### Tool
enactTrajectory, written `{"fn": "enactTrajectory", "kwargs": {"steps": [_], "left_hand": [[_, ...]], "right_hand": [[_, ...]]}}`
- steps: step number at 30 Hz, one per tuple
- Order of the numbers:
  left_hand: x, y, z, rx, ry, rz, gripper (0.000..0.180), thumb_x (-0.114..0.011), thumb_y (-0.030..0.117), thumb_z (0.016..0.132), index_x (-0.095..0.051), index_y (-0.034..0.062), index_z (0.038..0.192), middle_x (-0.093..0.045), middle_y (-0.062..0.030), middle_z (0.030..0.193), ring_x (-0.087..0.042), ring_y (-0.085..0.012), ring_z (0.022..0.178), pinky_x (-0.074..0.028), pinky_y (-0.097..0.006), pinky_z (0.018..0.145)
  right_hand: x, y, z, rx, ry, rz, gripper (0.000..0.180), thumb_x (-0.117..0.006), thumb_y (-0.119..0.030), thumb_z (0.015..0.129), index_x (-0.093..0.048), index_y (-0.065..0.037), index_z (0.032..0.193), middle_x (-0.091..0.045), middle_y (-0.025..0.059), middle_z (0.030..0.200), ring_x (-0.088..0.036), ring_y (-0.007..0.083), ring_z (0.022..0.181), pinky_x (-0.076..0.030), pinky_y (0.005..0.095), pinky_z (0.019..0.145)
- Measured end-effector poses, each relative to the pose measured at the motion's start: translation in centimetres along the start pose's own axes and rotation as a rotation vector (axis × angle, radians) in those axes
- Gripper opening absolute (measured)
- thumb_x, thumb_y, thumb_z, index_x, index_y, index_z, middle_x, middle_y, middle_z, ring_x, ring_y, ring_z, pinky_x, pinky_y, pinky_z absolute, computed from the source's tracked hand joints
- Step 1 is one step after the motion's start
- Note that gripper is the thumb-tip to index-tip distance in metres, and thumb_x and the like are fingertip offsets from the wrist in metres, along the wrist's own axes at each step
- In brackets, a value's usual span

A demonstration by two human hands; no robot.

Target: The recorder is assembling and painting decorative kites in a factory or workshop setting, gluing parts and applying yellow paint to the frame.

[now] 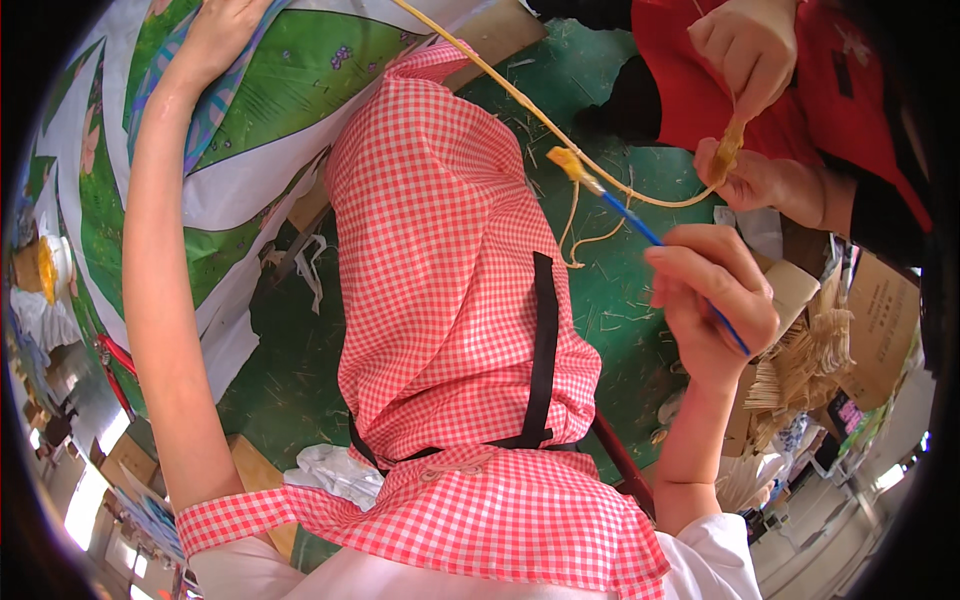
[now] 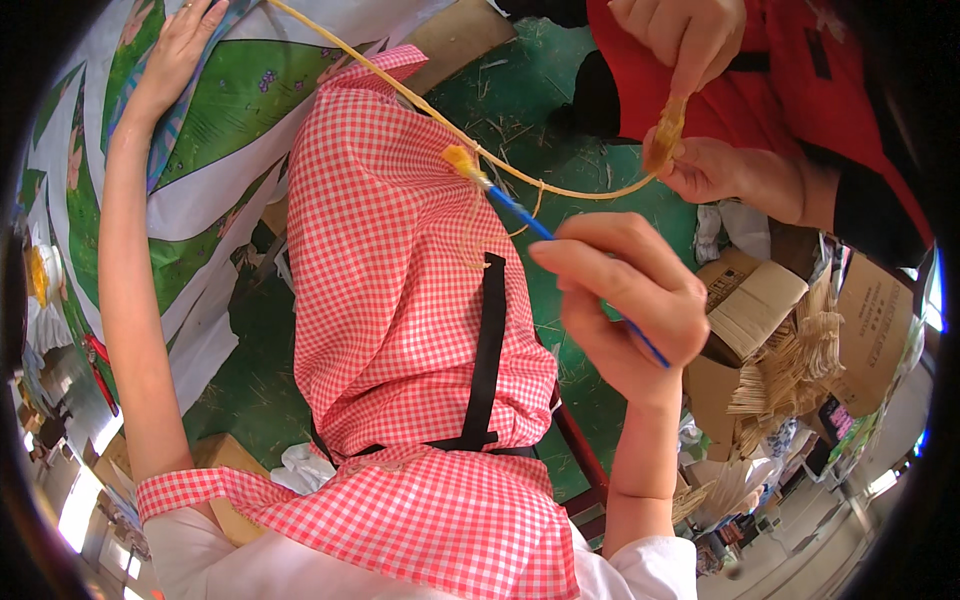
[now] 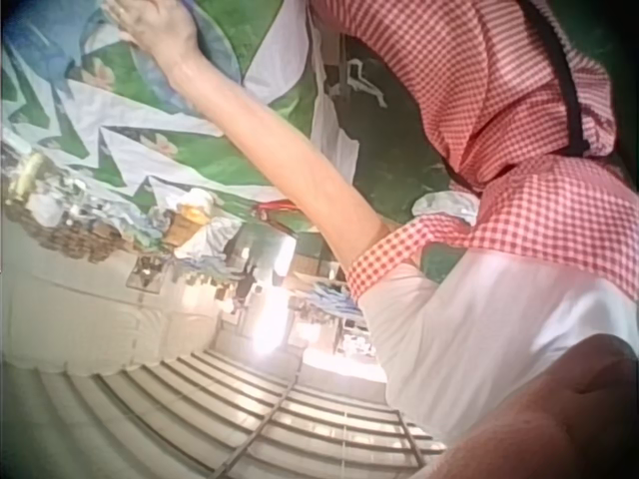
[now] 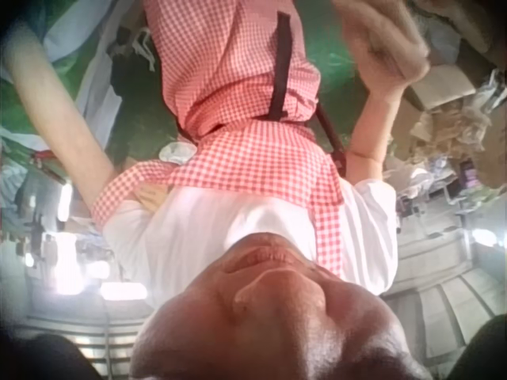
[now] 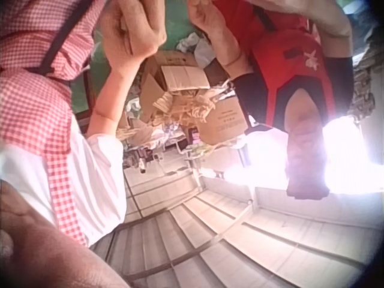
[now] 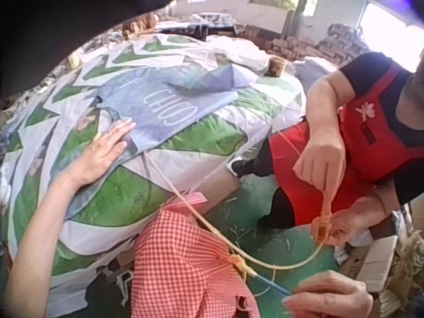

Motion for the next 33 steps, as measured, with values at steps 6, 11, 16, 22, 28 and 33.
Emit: {"fn": "enactTrajectory", "kwargs": {"steps": [6,11,16,22,28,33], "left_hand": [[-0.3,-0.5,0.2,-0.021,0.007,0.020,0.045,-0.041,0.027,0.100,-0.041,0.0064,0.140,-0.039,-0.0146,0.146,-0.029,-0.0274,0.140,-0.020,-0.038,0.114],[-0.2,-0.2,0.1,-0.010,0.005,0.029,0.045,-0.041,0.027,0.100,-0.041,0.0065,0.140,-0.039,-0.0146,0.146,-0.030,-0.0269,0.140,-0.020,-0.039,0.113],[-0.2,-0.3,0.1,-0.006,0.007,0.039,0.045,-0.041,0.027,0.100,-0.041,0.0064,0.140,-0.039,-0.0145,0.146,-0.030,-0.0271,0.139,-0.020,-0.038,0.113],[-0.4,-0.4,0.2,-0.004,0.005,0.004,0.045,-0.041,0.028,0.100,-0.041,0.0063,0.140,-0.040,-0.0145,0.145,-0.031,-0.0270,0.139,-0.020,-0.038,0.114],[-0.4,-0.5,0.1,0.004,0.011,0.014,0.045,-0.041,0.029,0.100,-0.041,0.0068,0.140,-0.040,-0.0143,0.146,-0.031,-0.0269,0.139,-0.020,-0.038,0.114],[-0.4,-0.7,0.2,0.006,0.012,0.012,0.046,-0.041,0.029,0.100,-0.041,0.0075,0.140,-0.040,-0.0142,0.146,-0.031,-0.0269,0.139,-0.020,-0.038,0.114]], "right_hand": [[1.3,1.3,-2.3,-0.077,0.135,0.133,0.031,-0.049,0.021,0.070,-0.068,0.005,0.089,-0.061,0.0125,0.084,-0.057,0.0111,0.056,-0.045,0.0209,0.048],[1.7,0.9,-3.6,-0.146,0.119,0.121,0.028,-0.049,0.020,0.073,-0.068,0.006,0.087,-0.062,0.0134,0.082,-0.057,0.0111,0.055,-0.045,0.0205,0.047],[0.8,0.3,-3.7,-0.205,0.154,0.215,0.026,-0.049,0.019,0.075,-0.067,0.009,0.089,-0.063,0.0151,0.081,-0.058,0.0117,0.055,-0.045,0.0208,0.047],[0.9,-0.7,-3.7,-0.205,0.168,0.248,0.024,-0.049,0.017,0.077,-0.067,0.010,0.090,-0.063,0.0156,0.077,-0.058,0.0126,0.053,-0.045,0.0211,0.047],[1.1,-1.9,-4.0,-0.212,0.175,0.216,0.024,-0.049,0.018,0.074,-0.067,0.010,0.086,-0.064,0.0147,0.073,-0.058,0.0132,0.051,-0.044,0.0209,0.045],[1.5,-1.8,-4.5,-0.198,0.119,0.283,0.021,-0.049,0.016,0.074,-0.066,0.010,0.085,-0.064,0.0147,0.073,-0.058,0.0136,0.050,-0.043,0.0206,0.044]]}}
Point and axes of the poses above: each hand's wrist, its own z-axis towards the middle knuckle, its own x-axis out of the back of the hand, y = z × x, the point moved 2 cm from there along z, towards the middle knuckle
